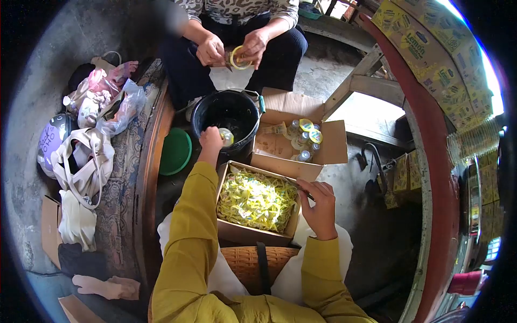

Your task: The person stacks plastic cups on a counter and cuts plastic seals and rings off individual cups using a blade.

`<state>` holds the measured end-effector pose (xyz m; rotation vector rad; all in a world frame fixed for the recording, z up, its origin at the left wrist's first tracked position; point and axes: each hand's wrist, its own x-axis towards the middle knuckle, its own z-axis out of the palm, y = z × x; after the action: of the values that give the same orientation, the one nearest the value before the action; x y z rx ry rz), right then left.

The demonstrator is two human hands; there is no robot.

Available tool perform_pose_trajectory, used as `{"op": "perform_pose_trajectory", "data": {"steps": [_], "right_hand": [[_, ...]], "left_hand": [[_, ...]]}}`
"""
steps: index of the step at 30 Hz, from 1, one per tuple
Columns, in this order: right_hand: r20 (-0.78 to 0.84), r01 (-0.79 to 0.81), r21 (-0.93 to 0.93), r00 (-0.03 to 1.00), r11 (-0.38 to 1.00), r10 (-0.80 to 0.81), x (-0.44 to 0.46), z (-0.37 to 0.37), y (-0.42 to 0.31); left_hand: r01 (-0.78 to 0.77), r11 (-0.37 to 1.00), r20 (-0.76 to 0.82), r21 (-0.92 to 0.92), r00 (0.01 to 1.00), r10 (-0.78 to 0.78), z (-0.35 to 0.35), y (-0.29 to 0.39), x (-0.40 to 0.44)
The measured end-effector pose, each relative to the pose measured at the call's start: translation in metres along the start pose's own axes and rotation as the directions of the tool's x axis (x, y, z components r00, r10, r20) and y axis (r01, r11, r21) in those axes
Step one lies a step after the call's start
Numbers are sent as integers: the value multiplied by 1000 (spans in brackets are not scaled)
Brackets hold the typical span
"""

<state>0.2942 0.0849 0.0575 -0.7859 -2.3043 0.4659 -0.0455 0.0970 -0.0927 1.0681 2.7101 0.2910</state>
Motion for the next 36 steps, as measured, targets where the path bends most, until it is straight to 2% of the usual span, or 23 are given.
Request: {"op": "perform_pose_trajectory", "data": {"steps": [1,2,4,7,8,10,11,12,13,14,15,18,19,21,24,26,28,30,32,33,36], "right_hand": [[0,-3,5,1000,1000,3,1,0,-1],[-3,-4,10,1000,1000,4,1,-1,-1],[-6,3,17,1000,1000,-2,2,0,-1],[6,13,17,1000,1000,-13,0,1,3],[12,17,17,1000,1000,-17,-1,2,4],[-31,-76,173,996,982,82,-3,6,4],[-44,-118,254,990,960,133,-4,9,3],[-39,-205,412,970,888,242,-6,13,3],[-10,-283,557,938,780,347,-7,18,4],[41,-350,683,895,642,444,-9,23,5],[63,-321,736,909,596,412,-10,24,11],[164,-378,845,857,379,488,-10,16,-2],[180,-345,903,846,258,501,-11,17,-6],[142,-317,887,879,336,454,-12,10,-14],[16,-219,856,917,469,400,-15,11,-18],[-49,-150,812,946,564,321,-14,7,-25],[-188,-43,662,957,748,222,-14,-1,-41],[-270,60,452,960,890,72,-10,-17,-61],[-344,219,304,933,927,-107,-8,-26,-68],[-367,293,223,909,930,-199,-8,-29,-69],[-381,309,182,897,934,-222,-10,-32,-70]], "left_hand": [[-94,994,-53,-55,994,91,-4,-3,-4],[-132,984,-246,-118,964,100,10,-10,2],[-181,981,-341,-64,928,149,14,-14,0],[-10,996,-18,-86,1000,8,5,-23,-10],[-31,976,-115,-215,993,6,3,-27,-12],[-112,889,-308,-445,951,-35,5,-37,-8],[-53,826,-298,-561,944,-142,5,-40,-4],[80,580,-83,-811,965,-249,-7,-36,-6],[190,363,126,-912,973,-193,-18,-40,-15],[322,136,313,-937,946,-87,-63,-23,-47],[284,89,276,-955,957,-90,-85,-14,-72],[195,-107,182,-975,976,120,-114,-10,-131],[162,-134,138,-978,975,172,-115,-10,-151],[109,-189,52,-976,958,280,-112,-11,-192],[156,-247,68,-957,941,332,-104,-15,-242],[122,-145,81,-982,963,259,-102,-10,-260],[113,-91,95,-989,977,189,-106,-6,-269],[75,-13,67,-997,941,332,-116,-2,-273],[33,3,31,-999,909,416,-115,4,-273],[87,-87,36,-992,882,470,-118,5,-275],[-285,68,-219,-956,848,482,-111,13,-279]]}}
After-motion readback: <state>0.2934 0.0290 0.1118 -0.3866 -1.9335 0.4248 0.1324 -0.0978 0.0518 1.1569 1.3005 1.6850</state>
